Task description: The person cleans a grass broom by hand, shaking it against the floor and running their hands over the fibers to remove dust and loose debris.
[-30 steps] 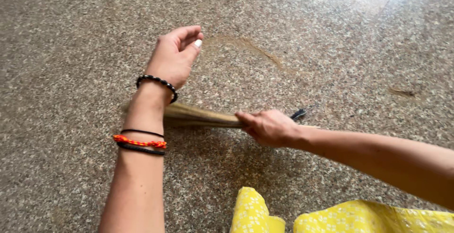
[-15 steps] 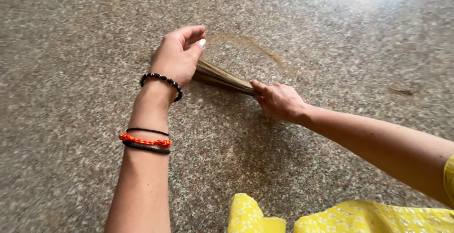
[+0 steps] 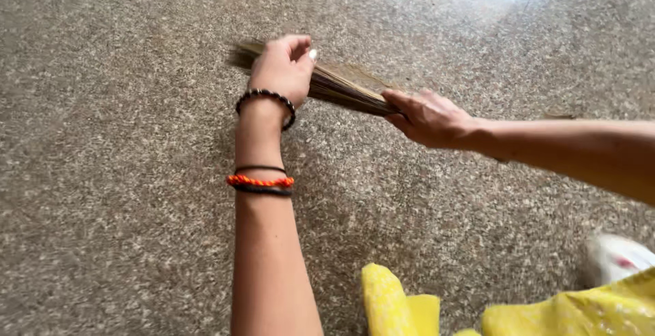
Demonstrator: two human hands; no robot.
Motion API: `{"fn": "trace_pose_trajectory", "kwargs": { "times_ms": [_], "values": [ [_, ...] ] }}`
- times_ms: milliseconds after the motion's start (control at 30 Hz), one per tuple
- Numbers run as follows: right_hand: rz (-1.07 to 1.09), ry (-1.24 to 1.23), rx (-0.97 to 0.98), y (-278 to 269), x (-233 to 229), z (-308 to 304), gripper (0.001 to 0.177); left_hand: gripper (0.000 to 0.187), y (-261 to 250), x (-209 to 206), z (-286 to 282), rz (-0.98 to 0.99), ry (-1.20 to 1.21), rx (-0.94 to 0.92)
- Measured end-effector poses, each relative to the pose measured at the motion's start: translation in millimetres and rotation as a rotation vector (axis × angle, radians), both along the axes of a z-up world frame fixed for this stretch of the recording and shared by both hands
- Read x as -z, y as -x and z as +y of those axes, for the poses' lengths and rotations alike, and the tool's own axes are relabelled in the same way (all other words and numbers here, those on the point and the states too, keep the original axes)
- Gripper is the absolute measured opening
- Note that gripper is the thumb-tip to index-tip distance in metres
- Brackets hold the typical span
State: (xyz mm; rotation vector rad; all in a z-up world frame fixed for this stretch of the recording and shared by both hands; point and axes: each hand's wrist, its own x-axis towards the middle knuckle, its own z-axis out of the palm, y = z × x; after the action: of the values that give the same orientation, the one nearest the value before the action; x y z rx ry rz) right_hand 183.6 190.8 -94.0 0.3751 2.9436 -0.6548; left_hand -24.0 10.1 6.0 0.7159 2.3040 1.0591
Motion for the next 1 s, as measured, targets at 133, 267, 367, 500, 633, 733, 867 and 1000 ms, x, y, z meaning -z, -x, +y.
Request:
{"fn": "trace_pose_trajectory", "kwargs": {
  "times_ms": [133, 267, 367, 500, 633, 733, 867, 1000],
  "values": [
    [0.151, 0.002, -0.195, 13.5, -11.5, -16.2, 0.026, 0.037, 11.8, -23.5, -4.3, 0.165, -0.006, 0.113],
    [-0.011, 0.127, -0.235, 36.6, -11.7, -50.9, 0.027, 0.036, 13.0, -32.2, -11.0, 0.326, 0.164, 0.138],
    [0.047, 0.119, -0.367, 51.1, -6.7, -82.2, 0.028, 0.036, 24.6, -27.3, -20.9, 0.402, 0.123, 0.145],
    [0.062, 0.197, -0.484, 56.7, 4.0, -119.4, 0.047, 0.034, 24.6, -7.2, -28.6, 0.449, 0.064, 0.139],
    [0.03, 0.215, -0.628, 71.0, 7.5, -153.6, 0.056, 0.039, 5.7, -1.9, -54.4, 0.2, 0.179, 0.043],
    [-0.015, 0.225, -0.715, 83.4, 12.7, -175.8, 0.058, 0.045, -6.1, 0.5, -81.6, 0.152, 0.161, -0.015],
    [-0.002, 0.308, -0.796, 88.9, 26.0, -203.6, 0.061, 0.045, -17.7, 2.8, -114.4, 0.184, 0.171, -0.087],
    [0.0, 0.339, -0.895, 84.9, 38.2, -221.7, 0.059, 0.047, -21.5, -9.4, -129.4, -0.002, 0.316, -0.117]
  ]
}}
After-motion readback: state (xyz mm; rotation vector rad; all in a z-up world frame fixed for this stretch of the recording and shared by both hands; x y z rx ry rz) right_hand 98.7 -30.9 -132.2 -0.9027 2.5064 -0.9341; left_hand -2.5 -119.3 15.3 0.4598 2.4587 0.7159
